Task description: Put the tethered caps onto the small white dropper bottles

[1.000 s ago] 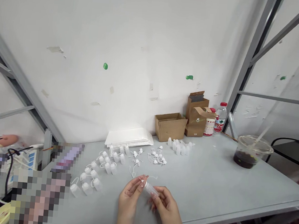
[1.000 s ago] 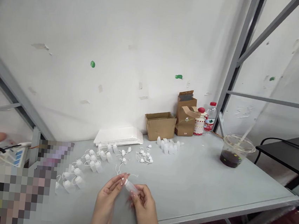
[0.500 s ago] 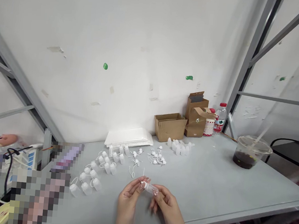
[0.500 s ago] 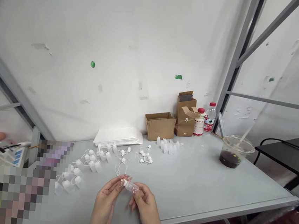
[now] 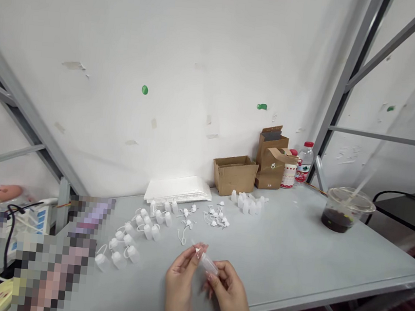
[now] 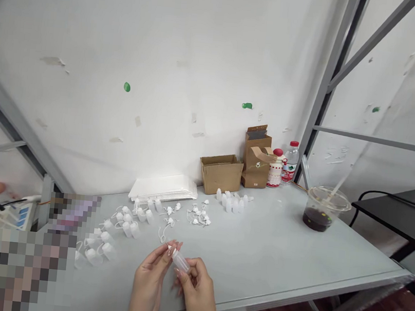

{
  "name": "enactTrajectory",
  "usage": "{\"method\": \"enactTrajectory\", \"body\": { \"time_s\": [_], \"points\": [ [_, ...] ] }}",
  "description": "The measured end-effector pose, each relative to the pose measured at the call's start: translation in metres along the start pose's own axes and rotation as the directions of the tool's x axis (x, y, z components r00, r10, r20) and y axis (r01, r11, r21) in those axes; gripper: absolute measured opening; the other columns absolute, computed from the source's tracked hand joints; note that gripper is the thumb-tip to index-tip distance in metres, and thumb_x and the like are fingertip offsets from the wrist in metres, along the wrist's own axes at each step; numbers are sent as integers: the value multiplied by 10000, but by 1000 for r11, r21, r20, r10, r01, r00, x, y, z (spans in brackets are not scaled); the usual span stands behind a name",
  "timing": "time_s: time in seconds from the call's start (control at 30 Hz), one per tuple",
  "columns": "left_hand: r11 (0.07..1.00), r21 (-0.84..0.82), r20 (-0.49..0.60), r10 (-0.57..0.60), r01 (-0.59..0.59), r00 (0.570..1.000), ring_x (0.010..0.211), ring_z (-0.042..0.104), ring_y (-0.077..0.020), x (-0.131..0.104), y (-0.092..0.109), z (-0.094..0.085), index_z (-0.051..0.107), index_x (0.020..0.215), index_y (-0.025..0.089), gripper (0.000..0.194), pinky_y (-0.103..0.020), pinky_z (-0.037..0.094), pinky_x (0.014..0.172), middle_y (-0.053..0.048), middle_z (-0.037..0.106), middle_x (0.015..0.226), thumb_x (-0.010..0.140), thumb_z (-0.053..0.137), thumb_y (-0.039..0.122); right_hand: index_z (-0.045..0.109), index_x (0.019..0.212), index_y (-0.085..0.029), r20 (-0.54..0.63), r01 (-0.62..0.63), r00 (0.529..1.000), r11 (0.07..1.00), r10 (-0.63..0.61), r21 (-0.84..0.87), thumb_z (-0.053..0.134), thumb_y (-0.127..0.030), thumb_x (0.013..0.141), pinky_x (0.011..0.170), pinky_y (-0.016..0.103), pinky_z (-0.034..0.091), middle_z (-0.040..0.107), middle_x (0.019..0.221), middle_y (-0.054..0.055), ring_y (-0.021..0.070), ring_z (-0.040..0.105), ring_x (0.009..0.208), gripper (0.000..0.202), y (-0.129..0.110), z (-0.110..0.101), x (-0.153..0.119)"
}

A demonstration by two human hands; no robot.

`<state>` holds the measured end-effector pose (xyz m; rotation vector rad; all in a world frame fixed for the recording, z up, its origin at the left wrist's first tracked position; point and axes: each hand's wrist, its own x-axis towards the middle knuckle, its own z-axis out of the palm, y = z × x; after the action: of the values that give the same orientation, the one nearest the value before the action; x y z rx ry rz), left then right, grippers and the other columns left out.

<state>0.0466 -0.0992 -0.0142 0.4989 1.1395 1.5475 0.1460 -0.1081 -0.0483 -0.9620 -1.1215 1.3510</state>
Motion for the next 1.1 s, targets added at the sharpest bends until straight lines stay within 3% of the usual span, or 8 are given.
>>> {"method": "enactTrajectory", "body": {
  "time_s": [0.2,0.37,0.47,0.6,0.77,0.9,1.0,1.1],
  "points": [
    [999,-32,207,0,7,978,935,629,-279,1,10,-1,658,747,144,264,-353,484,814,-86,708,855,570,756,313,549,723,-139,89,-74,993,997,72,20,355,-657,772,337,188,224,446,374,-61,57,297,293,555,2,-2,8],
    [993,70,136,83,-93,987,928,628,-268,5,10,-5,654,722,146,252,-350,453,845,-88,713,847,578,742,333,564,903,-155,7,-4,1000,995,3,98,635,-544,663,475,216,388,532,530,-42,110,505,474,462,-2,-3,10],
    [986,136,182,66,-91,981,987,600,-276,7,14,-7,664,735,148,250,-363,426,878,-118,709,914,585,734,336,540,767,-162,40,-37,999,997,34,74,599,-555,693,424,195,351,516,484,-53,84,455,403,404,0,-3,8],
    [983,169,257,27,-72,966,998,591,-283,10,26,-9,676,698,145,246,-357,404,893,-134,715,884,548,754,323,515,663,-165,117,-98,989,995,94,28,392,-647,764,348,189,283,455,367,-58,74,366,304,508,3,-1,7],
    [989,138,184,35,-61,982,899,629,-260,9,24,-9,684,719,140,291,-339,430,845,-117,724,822,518,767,334,559,924,-170,55,-24,998,992,17,126,646,-521,662,477,227,413,538,588,-32,111,502,485,447,-2,2,7],
    [986,142,190,58,-86,980,928,618,-256,8,18,-10,682,720,152,239,-330,427,843,-114,722,845,565,742,323,567,773,-172,37,-4,999,992,0,123,650,-482,679,484,225,405,504,602,-35,103,477,497,335,-4,2,5],
    [977,193,297,33,-94,954,957,604,-261,9,22,-15,690,800,163,238,-343,425,857,-123,710,913,603,720,293,572,780,-165,46,-2,999,995,-3,100,602,-497,717,478,222,390,493,590,-34,103,460,493,338,-3,0,5],
    [942,305,454,-13,-142,891,993,583,-274,9,35,-20,681,923,187,373,-354,425,871,-124,682,1007,557,747,210,575,829,-167,57,-1,998,997,-3,80,582,-490,736,507,228,400,497,616,-30,111,469,521,336,-2,-2,4]
  ]
}}
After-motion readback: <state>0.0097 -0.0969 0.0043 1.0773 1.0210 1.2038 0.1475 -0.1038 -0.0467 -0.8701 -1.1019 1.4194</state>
